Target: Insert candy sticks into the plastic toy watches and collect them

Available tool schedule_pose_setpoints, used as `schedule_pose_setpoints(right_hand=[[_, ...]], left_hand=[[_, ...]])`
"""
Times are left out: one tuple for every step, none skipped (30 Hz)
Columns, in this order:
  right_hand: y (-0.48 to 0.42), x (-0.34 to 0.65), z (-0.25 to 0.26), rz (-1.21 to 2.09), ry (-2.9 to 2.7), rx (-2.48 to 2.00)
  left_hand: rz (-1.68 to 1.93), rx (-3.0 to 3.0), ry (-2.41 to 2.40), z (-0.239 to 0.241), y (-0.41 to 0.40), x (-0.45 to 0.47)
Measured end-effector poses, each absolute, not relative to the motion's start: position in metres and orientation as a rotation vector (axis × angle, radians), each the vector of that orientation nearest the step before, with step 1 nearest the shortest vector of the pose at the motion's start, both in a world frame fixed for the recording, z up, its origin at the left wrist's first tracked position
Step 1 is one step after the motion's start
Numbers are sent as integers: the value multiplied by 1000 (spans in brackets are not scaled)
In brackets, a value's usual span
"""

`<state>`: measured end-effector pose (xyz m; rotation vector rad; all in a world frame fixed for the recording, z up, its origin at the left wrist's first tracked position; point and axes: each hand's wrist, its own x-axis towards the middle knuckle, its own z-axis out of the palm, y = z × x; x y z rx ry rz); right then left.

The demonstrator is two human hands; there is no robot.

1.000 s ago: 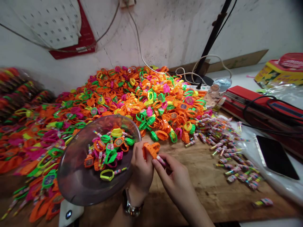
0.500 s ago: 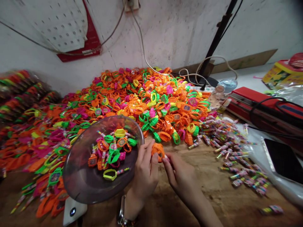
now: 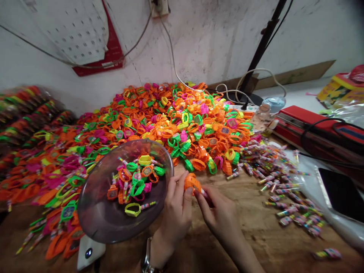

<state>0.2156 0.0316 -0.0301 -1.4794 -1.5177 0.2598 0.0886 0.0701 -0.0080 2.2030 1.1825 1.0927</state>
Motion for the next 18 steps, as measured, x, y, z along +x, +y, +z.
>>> schedule_pose_setpoints(right_hand=[[31, 215, -29, 209, -1523, -1469], [30, 215, -27, 151, -1530, -1463], [30, 214, -26, 89, -1536, -1461], [29, 213, -24, 31, -1541, -1463], [28, 212, -23, -22, -1543, -1465], [27, 211, -21, -68, -1543, -1468], [25, 209, -20, -102, -1544, -1470], [24, 207, -19, -122, -1546, -1469], [23, 206, -18, -128, -1546, -1467], [22, 204, -18, -114, -1545, -1464], [22, 203, -18, -82, -1549, -1460], [23, 203, -20, -35, -1567, -1455], [25, 206, -22, 14, -1599, -1450], [27, 210, -27, 58, -1639, -1450], [31, 218, -32, 88, -1683, -1459], [35, 229, -40, 93, -1721, -1493], [40, 242, -49, 77, -1744, -1569], [45, 258, -58, 44, -1754, -1685]], left_hand=[[1096, 2203, 1175, -7, 71, 88], [1099, 2200, 1168, -6, 72, 87], [1096, 2192, 1163, -5, 72, 87], [1086, 2180, 1157, -3, 73, 86], [1071, 2158, 1152, 0, 73, 85], [1049, 2128, 1145, 3, 74, 84], [1019, 2092, 1135, 5, 74, 83], [983, 2049, 1120, 8, 73, 82], [940, 2000, 1101, 10, 73, 80], [887, 1945, 1083, 12, 73, 78], [830, 1893, 1069, 14, 74, 74], [784, 1852, 1067, 16, 74, 70], [764, 1827, 1097, 18, 75, 65], [779, 1825, 1170, 20, 77, 59], [841, 1853, 1287, 23, 79, 52], [942, 1911, 1439, 26, 81, 45], [1064, 1994, 1612, 29, 83, 39], [1188, 2094, 1785, 31, 84, 35]])
